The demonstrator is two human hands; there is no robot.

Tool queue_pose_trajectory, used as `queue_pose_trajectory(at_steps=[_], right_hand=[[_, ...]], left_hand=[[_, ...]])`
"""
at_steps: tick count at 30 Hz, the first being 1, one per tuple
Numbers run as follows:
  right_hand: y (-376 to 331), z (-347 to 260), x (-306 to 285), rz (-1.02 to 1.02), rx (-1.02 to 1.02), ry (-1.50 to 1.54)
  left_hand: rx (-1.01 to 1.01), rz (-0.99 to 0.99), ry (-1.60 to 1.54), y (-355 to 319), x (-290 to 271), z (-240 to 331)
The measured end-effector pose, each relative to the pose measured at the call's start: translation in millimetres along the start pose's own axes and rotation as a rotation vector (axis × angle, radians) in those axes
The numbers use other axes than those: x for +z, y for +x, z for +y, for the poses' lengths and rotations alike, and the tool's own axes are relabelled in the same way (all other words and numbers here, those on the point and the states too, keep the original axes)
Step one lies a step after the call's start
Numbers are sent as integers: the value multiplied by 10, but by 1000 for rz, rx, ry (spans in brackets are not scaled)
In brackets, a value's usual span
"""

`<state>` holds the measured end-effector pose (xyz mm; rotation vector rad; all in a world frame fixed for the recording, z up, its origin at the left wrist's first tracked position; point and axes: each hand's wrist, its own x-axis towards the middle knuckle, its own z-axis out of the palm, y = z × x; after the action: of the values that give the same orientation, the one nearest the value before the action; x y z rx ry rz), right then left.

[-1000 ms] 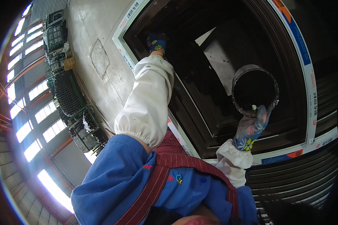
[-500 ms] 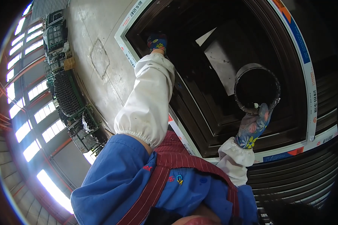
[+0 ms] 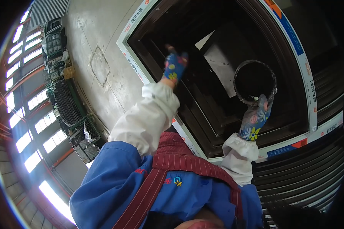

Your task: Applying a liquid substance or sealant to the inner grooves of stacked metal window frames on a fabrication floor.

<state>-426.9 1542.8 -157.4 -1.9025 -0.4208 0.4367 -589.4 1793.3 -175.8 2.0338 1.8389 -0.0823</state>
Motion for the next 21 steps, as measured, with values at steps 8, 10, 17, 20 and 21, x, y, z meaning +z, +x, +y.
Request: queue_pose_trajectory(at_steps=[8, 10, 17, 20, 21], right_hand=[[125, 185, 11, 15, -59, 234], [180, 92, 46, 61, -264, 96], [-147, -37, -111, -1, -240, 509], [-646, -479, -166, 123, -323, 365], [-856, -554, -179, 165, -261, 341]], left_hand=[[679, -447, 48, -853, -1181, 87], [734, -502, 15, -870, -1240, -53], [891, -363, -23, -861, -1256, -187], [1044, -232, -149, -824, -1215, -307], [1050, -229, -140, -850, -1200, -321]])
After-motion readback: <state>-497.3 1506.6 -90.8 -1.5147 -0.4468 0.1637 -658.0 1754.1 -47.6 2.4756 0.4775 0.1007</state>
